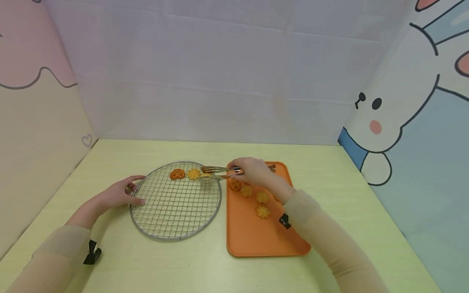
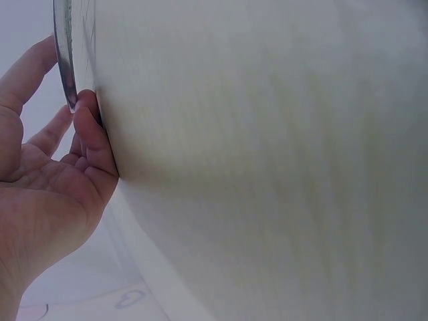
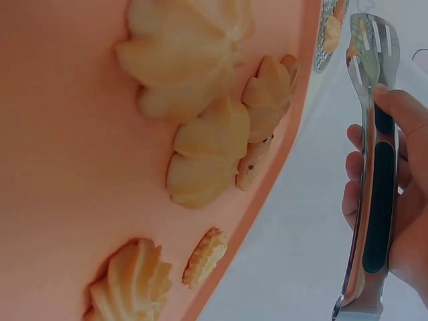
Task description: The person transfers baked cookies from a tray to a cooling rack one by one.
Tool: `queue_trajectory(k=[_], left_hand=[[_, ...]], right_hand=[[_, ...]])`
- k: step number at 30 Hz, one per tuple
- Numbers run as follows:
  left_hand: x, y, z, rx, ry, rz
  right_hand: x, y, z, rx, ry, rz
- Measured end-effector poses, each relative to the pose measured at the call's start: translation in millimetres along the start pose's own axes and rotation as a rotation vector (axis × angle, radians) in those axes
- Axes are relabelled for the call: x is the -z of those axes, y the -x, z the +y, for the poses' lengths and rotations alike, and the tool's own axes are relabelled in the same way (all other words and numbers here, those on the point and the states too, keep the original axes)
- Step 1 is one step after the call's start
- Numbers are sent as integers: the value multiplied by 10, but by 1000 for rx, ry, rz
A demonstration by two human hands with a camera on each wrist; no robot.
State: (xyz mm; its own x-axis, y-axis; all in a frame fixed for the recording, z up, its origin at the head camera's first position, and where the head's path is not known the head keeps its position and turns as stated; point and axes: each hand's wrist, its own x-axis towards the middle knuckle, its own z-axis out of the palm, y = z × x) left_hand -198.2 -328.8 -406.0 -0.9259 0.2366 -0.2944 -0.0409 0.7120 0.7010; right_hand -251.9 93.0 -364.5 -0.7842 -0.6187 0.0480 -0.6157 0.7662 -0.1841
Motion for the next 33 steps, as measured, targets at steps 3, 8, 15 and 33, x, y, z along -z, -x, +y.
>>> queue_trajectory(k=[3, 8, 15, 33], left_hand=[[-2, 0, -2, -2, 6, -1], [-3, -5, -13, -3, 1, -2], [-1, 0, -8, -5, -3, 0], [7, -11, -27, -22, -12, -1]], right_hand=[[-31, -11, 4, 9, -5, -15], [-83, -10, 21, 14, -14, -47], [-111, -7, 33, -2, -15, -64], [-62, 44, 31, -47, -39, -99]])
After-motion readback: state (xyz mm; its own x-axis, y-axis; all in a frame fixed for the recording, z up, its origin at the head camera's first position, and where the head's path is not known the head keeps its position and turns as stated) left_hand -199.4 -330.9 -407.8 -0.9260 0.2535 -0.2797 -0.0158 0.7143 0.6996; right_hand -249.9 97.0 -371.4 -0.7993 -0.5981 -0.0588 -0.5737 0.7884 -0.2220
